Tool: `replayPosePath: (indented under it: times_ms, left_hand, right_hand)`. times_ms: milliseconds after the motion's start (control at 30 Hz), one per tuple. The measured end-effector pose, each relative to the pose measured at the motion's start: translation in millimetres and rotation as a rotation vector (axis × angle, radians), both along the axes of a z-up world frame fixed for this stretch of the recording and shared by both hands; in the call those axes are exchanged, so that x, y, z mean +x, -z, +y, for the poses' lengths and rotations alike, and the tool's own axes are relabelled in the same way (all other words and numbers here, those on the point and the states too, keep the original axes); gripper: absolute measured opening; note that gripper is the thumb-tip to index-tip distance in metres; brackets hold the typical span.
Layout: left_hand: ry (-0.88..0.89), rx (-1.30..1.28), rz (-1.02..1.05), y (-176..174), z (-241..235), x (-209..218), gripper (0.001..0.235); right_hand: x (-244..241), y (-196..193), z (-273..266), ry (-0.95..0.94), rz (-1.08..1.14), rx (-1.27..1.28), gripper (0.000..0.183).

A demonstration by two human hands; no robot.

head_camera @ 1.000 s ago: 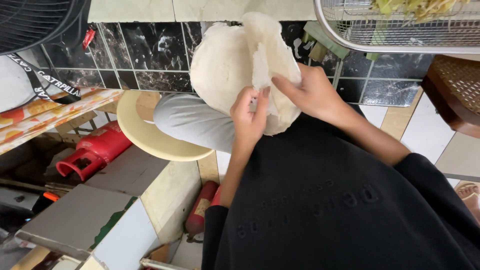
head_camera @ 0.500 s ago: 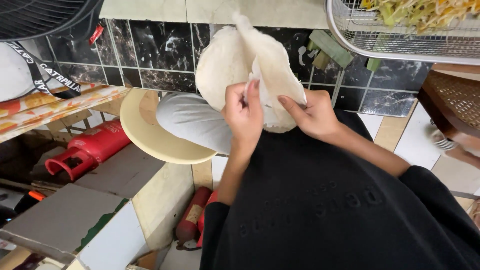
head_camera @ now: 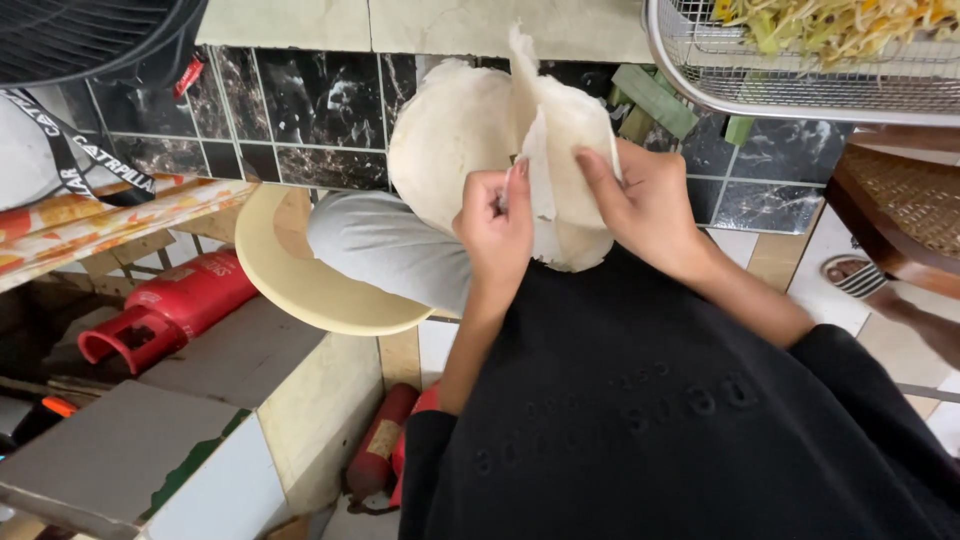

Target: The person handles thin, white, circular sheets, separating them and placing them on a counter. They then pick up a green leaf and place it on one of the sheets. The person continues to separate and handle the sheets.

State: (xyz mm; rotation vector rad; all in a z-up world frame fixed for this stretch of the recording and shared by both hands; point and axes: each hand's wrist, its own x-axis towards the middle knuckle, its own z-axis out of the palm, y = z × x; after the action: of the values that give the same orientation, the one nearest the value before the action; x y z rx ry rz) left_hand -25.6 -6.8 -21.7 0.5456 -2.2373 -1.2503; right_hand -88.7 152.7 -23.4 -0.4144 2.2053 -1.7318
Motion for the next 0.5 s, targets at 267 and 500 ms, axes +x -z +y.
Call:
replayPosePath:
  times_ms: [267, 500]
  left_hand:
    - [-0.01, 0.386, 0.021, 21, -8, 1, 0.018]
    - [0.2, 0.378, -0.087, 17, -9, -18, 0.061]
  right_hand:
    - [16, 27, 5, 0.074, 0.069, -0.037, 0.035]
    - [16, 20, -3, -0.086, 0.139, -0.042, 0.017]
